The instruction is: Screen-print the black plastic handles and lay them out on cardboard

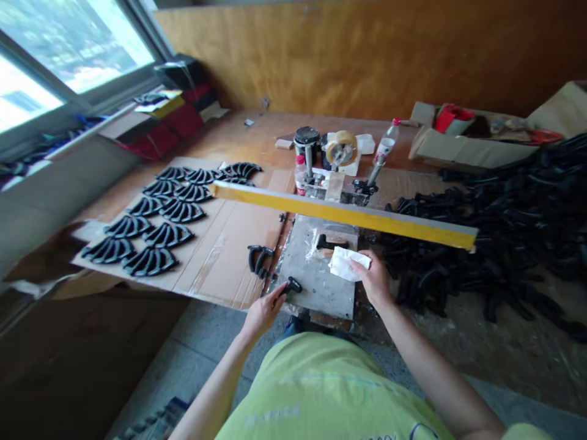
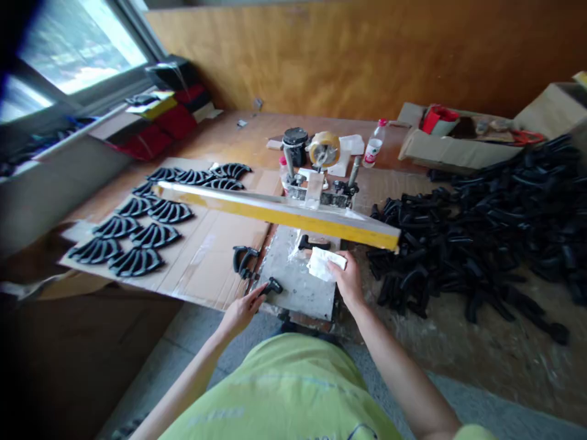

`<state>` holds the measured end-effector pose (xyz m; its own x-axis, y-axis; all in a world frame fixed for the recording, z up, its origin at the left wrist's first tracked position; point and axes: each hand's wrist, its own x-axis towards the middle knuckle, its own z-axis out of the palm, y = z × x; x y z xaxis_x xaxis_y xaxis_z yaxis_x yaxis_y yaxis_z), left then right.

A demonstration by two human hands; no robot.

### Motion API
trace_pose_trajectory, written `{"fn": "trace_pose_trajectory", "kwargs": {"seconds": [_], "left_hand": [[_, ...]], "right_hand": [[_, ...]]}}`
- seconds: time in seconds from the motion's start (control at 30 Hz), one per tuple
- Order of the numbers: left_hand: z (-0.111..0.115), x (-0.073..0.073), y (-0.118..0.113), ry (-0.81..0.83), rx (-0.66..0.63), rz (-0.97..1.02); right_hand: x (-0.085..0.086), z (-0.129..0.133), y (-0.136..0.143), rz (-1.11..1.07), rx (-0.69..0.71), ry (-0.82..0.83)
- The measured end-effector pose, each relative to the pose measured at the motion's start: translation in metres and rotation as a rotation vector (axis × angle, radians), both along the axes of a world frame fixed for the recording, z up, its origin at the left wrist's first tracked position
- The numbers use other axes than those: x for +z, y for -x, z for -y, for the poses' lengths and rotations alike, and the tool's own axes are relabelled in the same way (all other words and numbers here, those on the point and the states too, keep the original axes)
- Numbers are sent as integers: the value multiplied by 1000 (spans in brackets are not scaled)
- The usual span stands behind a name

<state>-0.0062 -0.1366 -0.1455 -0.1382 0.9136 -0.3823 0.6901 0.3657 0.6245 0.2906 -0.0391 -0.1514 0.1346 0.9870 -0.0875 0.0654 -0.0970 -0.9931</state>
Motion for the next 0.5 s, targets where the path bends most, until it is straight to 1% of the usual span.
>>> {"fn": "trace_pose_trajectory", "kwargs": {"seconds": [0.1, 0.2, 0.27, 0.37, 0.5], "left_hand": [[2, -1, 0, 11, -61, -125], [5, -3, 0, 16, -140, -263], [6, -5, 0, 5, -178, -324], [8, -7, 0, -17, -201, -370], [9, -8, -1, -28, -198, -390]], "right_hand": [[-3, 13, 49, 97, 148, -69], [-8, 21, 92, 138, 283, -224], [-14, 24, 113, 174, 353, -314], [-24, 25, 132, 283, 441, -340], [-31, 23, 135, 449, 507, -354]]}}
